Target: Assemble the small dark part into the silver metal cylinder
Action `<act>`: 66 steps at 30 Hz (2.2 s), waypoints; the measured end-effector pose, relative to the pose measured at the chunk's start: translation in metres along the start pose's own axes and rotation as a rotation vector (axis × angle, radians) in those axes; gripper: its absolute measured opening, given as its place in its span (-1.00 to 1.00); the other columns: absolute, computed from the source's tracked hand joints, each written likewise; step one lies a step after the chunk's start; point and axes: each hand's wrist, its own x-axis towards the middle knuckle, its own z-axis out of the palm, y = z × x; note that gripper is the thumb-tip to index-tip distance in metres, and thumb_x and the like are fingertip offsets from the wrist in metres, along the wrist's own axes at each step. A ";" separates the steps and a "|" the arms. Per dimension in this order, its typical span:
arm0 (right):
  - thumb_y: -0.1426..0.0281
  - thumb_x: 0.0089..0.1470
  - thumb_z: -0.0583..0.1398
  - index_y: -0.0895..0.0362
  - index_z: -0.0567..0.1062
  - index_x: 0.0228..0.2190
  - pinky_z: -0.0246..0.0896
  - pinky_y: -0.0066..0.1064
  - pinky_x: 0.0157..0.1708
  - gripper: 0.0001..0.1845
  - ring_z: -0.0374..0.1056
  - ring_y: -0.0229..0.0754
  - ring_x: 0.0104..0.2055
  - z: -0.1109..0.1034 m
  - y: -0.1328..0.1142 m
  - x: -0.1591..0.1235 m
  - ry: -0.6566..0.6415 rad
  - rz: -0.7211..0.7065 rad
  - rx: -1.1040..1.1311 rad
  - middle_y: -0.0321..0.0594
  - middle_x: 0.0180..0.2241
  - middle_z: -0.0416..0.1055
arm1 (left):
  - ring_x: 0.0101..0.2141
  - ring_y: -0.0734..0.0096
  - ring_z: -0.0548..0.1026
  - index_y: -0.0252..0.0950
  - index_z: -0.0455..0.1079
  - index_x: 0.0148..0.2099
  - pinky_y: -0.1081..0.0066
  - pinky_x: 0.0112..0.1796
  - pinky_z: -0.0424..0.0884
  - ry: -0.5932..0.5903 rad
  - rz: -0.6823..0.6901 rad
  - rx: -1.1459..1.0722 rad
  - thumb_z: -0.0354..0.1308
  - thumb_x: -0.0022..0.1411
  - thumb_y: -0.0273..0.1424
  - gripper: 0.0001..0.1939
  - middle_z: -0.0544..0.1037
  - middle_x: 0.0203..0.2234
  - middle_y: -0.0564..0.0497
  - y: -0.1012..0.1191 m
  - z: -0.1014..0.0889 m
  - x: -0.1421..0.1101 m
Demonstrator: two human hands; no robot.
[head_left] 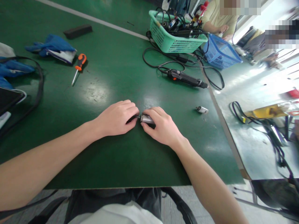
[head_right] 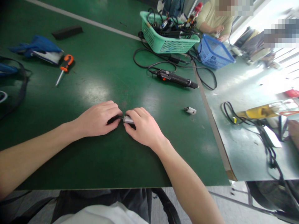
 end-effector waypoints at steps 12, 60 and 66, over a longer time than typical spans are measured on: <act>0.38 0.26 0.21 0.07 0.46 -0.05 0.38 -0.12 -0.02 -0.78 0.40 0.03 -0.06 -0.001 0.000 0.000 -0.003 -0.003 0.001 -0.09 -0.13 0.49 | -0.28 0.24 0.43 -0.31 0.45 -0.20 0.25 -0.20 0.40 0.003 0.006 -0.009 0.03 0.38 -0.41 -0.82 0.48 -0.37 -0.06 0.000 0.000 0.000; 0.50 0.26 0.12 0.10 0.53 0.09 0.31 -0.11 0.05 -0.59 0.45 0.10 0.04 -0.082 0.159 0.033 -0.144 0.331 -0.460 -0.01 0.03 0.56 | -0.23 0.23 0.44 -0.31 0.46 -0.21 0.25 -0.18 0.36 -0.051 -0.096 -0.022 0.05 0.45 -0.21 -0.70 0.53 -0.31 -0.06 -0.004 0.001 0.000; 0.35 0.25 0.24 0.10 0.63 0.03 0.24 -0.12 0.04 -0.66 0.48 0.07 -0.04 -0.126 0.214 -0.013 -0.034 0.598 -0.380 0.05 -0.06 0.61 | -0.22 0.23 0.44 -0.29 0.45 -0.21 0.26 -0.19 0.37 -0.044 -0.103 -0.017 0.05 0.45 -0.23 -0.72 0.52 -0.31 -0.05 -0.005 0.004 -0.002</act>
